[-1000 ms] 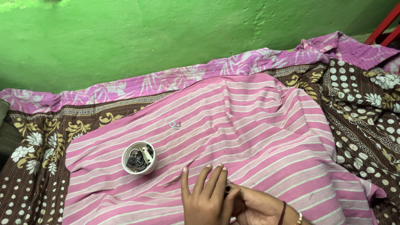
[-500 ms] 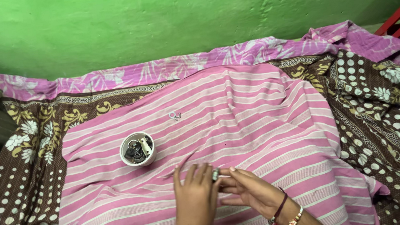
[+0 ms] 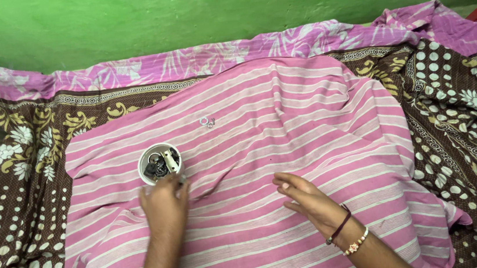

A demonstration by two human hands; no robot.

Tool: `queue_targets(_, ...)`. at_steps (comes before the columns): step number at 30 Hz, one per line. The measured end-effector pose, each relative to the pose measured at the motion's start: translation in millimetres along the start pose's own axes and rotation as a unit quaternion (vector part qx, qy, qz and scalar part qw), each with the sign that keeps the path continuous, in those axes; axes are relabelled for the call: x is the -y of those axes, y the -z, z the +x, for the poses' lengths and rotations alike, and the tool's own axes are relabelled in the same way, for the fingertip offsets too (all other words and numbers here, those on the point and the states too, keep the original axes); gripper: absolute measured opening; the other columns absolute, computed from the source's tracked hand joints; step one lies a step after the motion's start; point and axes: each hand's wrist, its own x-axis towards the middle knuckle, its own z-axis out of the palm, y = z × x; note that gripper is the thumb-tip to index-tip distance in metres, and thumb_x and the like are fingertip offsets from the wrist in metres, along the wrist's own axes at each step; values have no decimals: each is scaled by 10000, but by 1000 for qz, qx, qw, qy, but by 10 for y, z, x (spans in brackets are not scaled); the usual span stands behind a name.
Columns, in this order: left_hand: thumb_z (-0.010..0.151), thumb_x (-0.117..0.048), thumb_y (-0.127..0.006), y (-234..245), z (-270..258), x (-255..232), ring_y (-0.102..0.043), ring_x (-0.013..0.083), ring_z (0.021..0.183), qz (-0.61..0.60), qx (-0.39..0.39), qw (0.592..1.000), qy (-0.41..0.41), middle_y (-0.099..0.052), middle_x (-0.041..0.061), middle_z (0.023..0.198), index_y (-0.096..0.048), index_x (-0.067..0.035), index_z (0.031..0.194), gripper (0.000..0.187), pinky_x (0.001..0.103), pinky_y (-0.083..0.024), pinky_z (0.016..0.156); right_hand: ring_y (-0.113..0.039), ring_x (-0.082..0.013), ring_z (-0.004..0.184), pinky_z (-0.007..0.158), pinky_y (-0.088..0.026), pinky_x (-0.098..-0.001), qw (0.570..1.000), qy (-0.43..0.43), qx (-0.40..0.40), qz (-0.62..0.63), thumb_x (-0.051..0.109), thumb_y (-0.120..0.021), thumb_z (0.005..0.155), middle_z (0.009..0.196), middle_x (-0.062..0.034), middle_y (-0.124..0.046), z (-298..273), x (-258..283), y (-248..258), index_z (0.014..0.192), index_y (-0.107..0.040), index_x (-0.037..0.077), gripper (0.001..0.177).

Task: The person picks up various sewing kit components from a striped cloth, including bobbins, a thimble, and a small plastic case. They handle each item individually, inspecting them before placing them into a white bowl. The person continues this process, sorting through the items and organizing them into the container.

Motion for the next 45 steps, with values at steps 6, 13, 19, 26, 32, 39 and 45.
queue_targets(6,936,-279,-748,-75,441,566,-689,296,1147,-31,-132,991,-10,-745,112,1228,-794,-24,1031,276,630,-312,1151,-373,-245,1522,1212,-332,-443,1000,3,-6,-14,442,-554,946,1608,-95,-450,110,19,34,1551,-391,117,706)
queue_targets(13,904,-269,-767,-232,792,905,-701,299,1070,4,-107,994,17,-758,105,1195,-793,-30,1053,283,560,-399,1090,-351,-243,1532,1222,-322,-447,999,-18,-11,-37,438,-532,955,1617,-94,-430,176,49,-1,1556,-372,122,698)
queue_targets(19,931,-267,-738,-333,946,937,-724,248,1040,22,-22,996,80,-782,90,1104,-766,-56,1140,299,576,-318,1183,-344,-252,1536,1225,-321,-456,998,-26,-4,-54,418,-523,962,1617,-112,-433,212,50,-29,1555,-373,108,686)
queue_targets(26,1010,-149,-631,-368,973,920,-694,296,1127,-94,-151,983,31,-743,143,1232,-749,-37,1165,225,518,-446,1096,-357,-226,1529,1212,-320,-439,998,-15,-2,-54,421,-529,954,1619,-81,-443,247,97,-53,1550,-393,120,681)
queue_targets(32,1014,-99,-604,-520,768,345,-652,308,1215,-60,-130,986,-81,-720,159,1260,-730,-4,1212,253,550,-393,1153,-385,-227,1514,1201,-336,-426,998,0,-9,-61,406,-529,960,1596,-81,-481,390,87,-16,1533,-432,112,652)
queue_targets(39,918,-138,-639,-1008,875,-254,-546,351,1329,15,-43,979,-199,-656,171,1351,-716,-27,1146,265,597,-311,1179,-411,-225,1501,1204,-337,-388,997,25,-9,-66,341,-536,979,1582,-95,-495,593,33,-2,1525,-430,66,620)
queue_targets(45,901,-170,-650,-1500,1402,-248,-472,375,1352,60,69,992,-88,-389,223,1554,-526,-87,1450,569,600,-301,1137,-395,-199,1506,1212,-323,-365,997,-7,0,-77,295,-525,983,1592,-71,-486,682,15,4,1533,-427,77,600)
